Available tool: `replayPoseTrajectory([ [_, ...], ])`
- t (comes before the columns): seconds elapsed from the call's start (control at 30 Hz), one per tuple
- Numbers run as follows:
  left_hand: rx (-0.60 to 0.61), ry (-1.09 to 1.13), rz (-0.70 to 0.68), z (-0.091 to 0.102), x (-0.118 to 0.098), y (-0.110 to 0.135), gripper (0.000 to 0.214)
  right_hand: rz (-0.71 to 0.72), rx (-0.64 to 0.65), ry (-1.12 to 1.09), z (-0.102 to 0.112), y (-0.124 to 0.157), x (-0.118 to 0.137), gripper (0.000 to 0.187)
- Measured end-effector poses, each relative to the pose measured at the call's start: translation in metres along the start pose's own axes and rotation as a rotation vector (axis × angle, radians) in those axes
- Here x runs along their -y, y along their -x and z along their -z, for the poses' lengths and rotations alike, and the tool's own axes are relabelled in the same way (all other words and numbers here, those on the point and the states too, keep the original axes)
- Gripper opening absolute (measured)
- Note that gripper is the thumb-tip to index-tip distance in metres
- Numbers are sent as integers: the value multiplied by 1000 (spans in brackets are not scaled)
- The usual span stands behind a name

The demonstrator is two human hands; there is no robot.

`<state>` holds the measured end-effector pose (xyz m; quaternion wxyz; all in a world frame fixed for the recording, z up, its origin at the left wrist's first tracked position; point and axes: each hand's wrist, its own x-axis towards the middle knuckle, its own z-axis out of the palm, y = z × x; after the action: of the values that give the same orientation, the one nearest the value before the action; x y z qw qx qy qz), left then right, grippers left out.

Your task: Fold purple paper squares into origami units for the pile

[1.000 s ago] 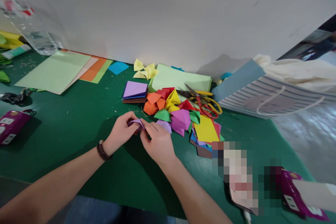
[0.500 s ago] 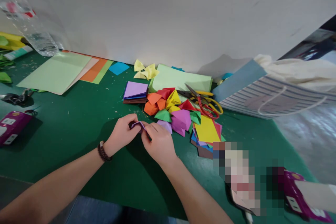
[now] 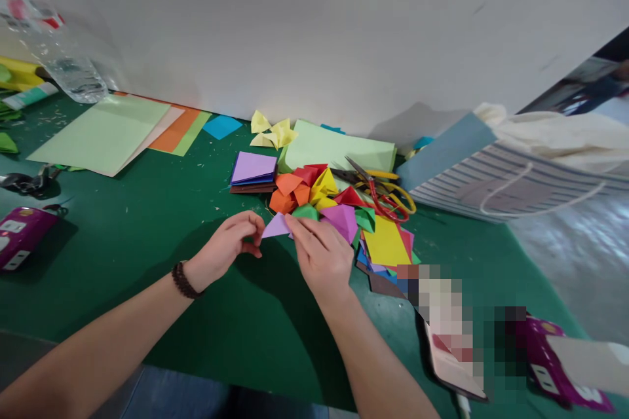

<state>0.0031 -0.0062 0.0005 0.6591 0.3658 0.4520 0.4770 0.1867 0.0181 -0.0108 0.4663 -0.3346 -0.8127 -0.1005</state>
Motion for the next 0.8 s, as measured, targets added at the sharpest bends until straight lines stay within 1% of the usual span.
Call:
replayPoseTrajectory([
  [0.07, 106, 86, 101, 1, -3, 1, 31, 34, -21, 43, 2, 1, -2, 47],
  [0.13, 218, 121, 190, 2, -5, 2, 39, 57, -24, 66, 3, 0, -2, 50],
  [0.2, 273, 168, 248, 2, -5, 2, 41, 51, -18, 48, 2, 0, 0, 50],
  [0.23, 272, 197, 264, 2, -5, 2, 39, 18, -22, 20, 2, -1, 1, 48],
  [0.27, 251, 222, 269, 2, -5, 1, 37, -47, -30, -17, 1, -1, 3, 46],
  [0.3, 222, 242, 266, 2, -4, 0, 36, -146, -44, -67, 0, -2, 5, 44],
  [0.37, 167, 272, 244, 3, -4, -2, 34, -422, -68, -232, -1, -3, 8, 39],
  [0.43, 130, 290, 212, 4, -4, -3, 35, -700, -57, -481, -4, -4, 11, 30],
  [0.47, 121, 293, 201, 4, -3, -3, 35, -804, -34, -615, -5, -4, 13, 26],
  [0.5, 118, 289, 197, 4, -3, -4, 35, -879, -9, -734, -6, -4, 14, 24],
  [0.57, 122, 258, 201, 3, -1, -4, 34, -963, 27, -900, -9, -5, 17, 22],
  [0.67, 135, 182, 194, 0, 3, -4, 32, -1012, 18, -1027, -12, -7, 20, 22],
  [0.73, 148, 147, 178, -1, 4, -4, 29, -1012, 22, -1071, -13, -7, 20, 22],
  [0.8, 176, 145, 156, 0, 3, -3, 29, -964, 45, -1065, -11, -7, 19, 19],
])
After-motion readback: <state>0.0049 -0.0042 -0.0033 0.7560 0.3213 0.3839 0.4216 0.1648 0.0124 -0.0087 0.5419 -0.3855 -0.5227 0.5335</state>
